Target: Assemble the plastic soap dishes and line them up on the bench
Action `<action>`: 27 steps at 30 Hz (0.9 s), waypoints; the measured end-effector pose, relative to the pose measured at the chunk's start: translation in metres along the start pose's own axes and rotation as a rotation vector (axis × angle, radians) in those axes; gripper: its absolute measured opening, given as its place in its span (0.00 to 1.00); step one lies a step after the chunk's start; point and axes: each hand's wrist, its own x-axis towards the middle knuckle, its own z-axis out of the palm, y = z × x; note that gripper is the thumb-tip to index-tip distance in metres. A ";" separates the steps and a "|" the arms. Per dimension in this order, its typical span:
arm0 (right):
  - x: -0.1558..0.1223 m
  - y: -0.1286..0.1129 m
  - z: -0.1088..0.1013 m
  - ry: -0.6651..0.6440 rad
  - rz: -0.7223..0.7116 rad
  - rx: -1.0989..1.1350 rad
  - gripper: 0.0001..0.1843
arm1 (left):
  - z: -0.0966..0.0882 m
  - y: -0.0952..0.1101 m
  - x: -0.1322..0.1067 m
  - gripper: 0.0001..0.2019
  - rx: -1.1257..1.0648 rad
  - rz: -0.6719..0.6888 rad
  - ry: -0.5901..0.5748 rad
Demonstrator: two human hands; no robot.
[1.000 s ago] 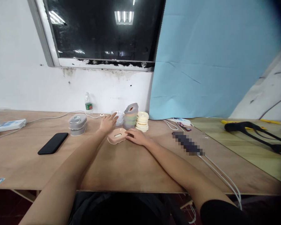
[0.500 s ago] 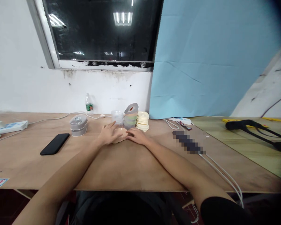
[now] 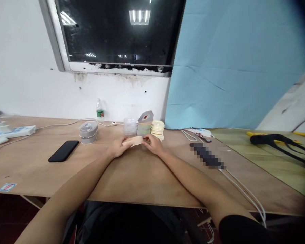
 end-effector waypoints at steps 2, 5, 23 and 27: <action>0.000 0.000 0.000 0.022 -0.055 -0.023 0.16 | -0.001 0.001 0.001 0.32 -0.012 -0.006 -0.009; 0.000 -0.001 -0.001 0.041 -0.135 -0.046 0.14 | -0.003 0.003 0.000 0.28 -0.054 0.034 -0.028; 0.000 -0.005 0.000 -0.031 0.045 -0.122 0.11 | 0.002 -0.002 0.004 0.31 -0.261 -0.066 0.038; 0.000 -0.006 -0.001 -0.029 0.047 -0.132 0.09 | 0.004 -0.005 0.004 0.33 -0.263 -0.109 0.053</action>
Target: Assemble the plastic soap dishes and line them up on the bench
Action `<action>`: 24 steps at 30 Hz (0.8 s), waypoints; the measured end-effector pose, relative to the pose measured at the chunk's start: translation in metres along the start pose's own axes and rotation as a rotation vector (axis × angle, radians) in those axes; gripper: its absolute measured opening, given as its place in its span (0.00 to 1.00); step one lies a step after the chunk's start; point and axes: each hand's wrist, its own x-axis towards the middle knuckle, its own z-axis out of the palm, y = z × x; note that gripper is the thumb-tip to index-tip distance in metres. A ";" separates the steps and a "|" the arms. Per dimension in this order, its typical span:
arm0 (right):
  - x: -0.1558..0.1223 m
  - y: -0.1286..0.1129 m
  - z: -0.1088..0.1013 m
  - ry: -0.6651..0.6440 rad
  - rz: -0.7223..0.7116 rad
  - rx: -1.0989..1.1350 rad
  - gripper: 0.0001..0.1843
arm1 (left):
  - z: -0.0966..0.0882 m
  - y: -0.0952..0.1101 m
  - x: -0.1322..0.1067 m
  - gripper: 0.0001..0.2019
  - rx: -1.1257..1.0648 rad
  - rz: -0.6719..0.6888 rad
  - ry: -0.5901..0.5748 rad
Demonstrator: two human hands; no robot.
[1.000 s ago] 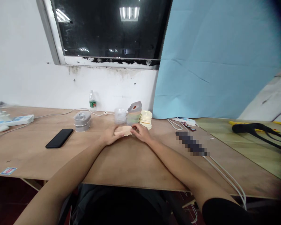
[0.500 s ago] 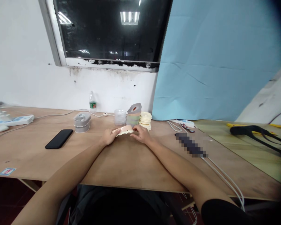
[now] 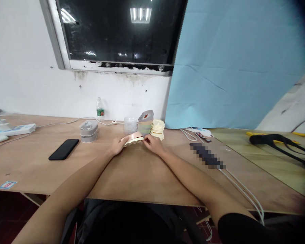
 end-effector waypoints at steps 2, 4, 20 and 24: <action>0.000 -0.001 -0.001 0.001 -0.011 0.005 0.08 | 0.000 0.000 0.000 0.33 -0.012 -0.008 -0.004; 0.000 -0.001 -0.001 0.004 -0.039 0.010 0.07 | -0.001 0.001 0.000 0.33 -0.033 -0.020 -0.003; 0.014 0.023 -0.001 0.619 0.638 0.632 0.06 | -0.009 0.012 0.003 0.32 -0.070 -0.046 0.029; 0.023 0.048 -0.009 0.880 0.877 0.708 0.06 | -0.009 0.009 0.004 0.32 -0.065 -0.027 0.011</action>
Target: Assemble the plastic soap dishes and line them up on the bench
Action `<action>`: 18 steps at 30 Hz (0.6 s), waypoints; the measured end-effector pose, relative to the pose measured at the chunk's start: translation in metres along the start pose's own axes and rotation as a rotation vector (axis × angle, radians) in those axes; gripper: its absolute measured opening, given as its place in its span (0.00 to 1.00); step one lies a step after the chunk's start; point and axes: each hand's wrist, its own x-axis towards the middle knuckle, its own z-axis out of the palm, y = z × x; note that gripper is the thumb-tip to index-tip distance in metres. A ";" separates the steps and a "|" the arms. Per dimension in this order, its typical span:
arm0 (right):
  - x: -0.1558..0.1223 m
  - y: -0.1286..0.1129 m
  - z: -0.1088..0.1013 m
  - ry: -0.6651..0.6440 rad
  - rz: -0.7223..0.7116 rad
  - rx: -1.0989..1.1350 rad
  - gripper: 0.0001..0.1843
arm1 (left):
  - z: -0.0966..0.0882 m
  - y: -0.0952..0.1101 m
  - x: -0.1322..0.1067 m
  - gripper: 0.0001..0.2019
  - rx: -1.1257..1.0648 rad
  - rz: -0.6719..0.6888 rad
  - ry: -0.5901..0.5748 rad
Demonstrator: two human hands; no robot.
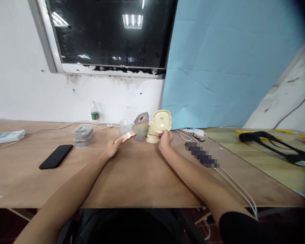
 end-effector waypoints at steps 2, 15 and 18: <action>0.018 0.000 -0.006 0.115 -0.020 -0.068 0.05 | 0.000 -0.002 0.000 0.31 0.004 0.012 -0.018; 0.090 -0.037 -0.036 0.477 -0.295 -0.181 0.06 | -0.001 -0.005 -0.001 0.30 0.047 0.043 -0.046; 0.088 -0.040 -0.033 0.361 -0.367 -0.180 0.09 | 0.000 -0.005 -0.002 0.29 0.116 0.045 -0.072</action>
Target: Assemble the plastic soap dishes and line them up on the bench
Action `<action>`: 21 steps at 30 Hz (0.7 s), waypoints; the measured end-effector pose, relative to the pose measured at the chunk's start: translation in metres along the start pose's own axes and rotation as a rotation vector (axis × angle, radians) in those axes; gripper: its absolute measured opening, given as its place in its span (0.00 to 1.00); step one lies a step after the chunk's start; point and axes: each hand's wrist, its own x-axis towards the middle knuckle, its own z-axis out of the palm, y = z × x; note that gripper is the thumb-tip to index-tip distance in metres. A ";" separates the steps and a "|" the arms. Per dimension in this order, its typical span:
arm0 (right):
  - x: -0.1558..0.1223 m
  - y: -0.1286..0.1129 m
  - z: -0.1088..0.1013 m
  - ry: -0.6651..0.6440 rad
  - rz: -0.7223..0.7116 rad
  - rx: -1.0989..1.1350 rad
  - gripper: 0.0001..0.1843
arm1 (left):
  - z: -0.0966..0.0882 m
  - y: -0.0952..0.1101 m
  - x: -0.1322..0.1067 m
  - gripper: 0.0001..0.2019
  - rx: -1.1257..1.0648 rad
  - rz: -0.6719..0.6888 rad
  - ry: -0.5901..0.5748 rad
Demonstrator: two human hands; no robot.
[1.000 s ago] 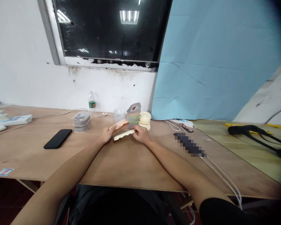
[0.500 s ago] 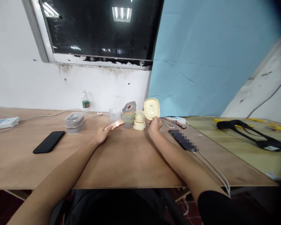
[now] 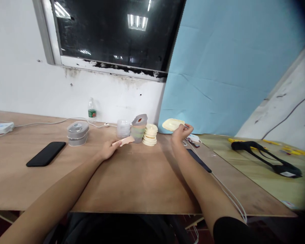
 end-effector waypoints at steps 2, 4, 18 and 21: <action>-0.003 -0.002 0.003 -0.108 -0.116 -0.021 0.14 | 0.001 -0.001 -0.001 0.29 0.064 0.017 -0.033; -0.006 -0.003 0.007 -0.263 -0.260 -0.094 0.20 | 0.003 -0.003 -0.002 0.31 0.127 0.051 -0.065; -0.034 0.008 0.024 -0.895 -0.888 -0.537 0.16 | 0.022 0.003 0.002 0.41 0.609 0.043 0.059; -0.039 0.017 0.023 -0.953 -0.872 -0.500 0.17 | 0.025 0.002 0.004 0.38 0.680 -0.012 0.065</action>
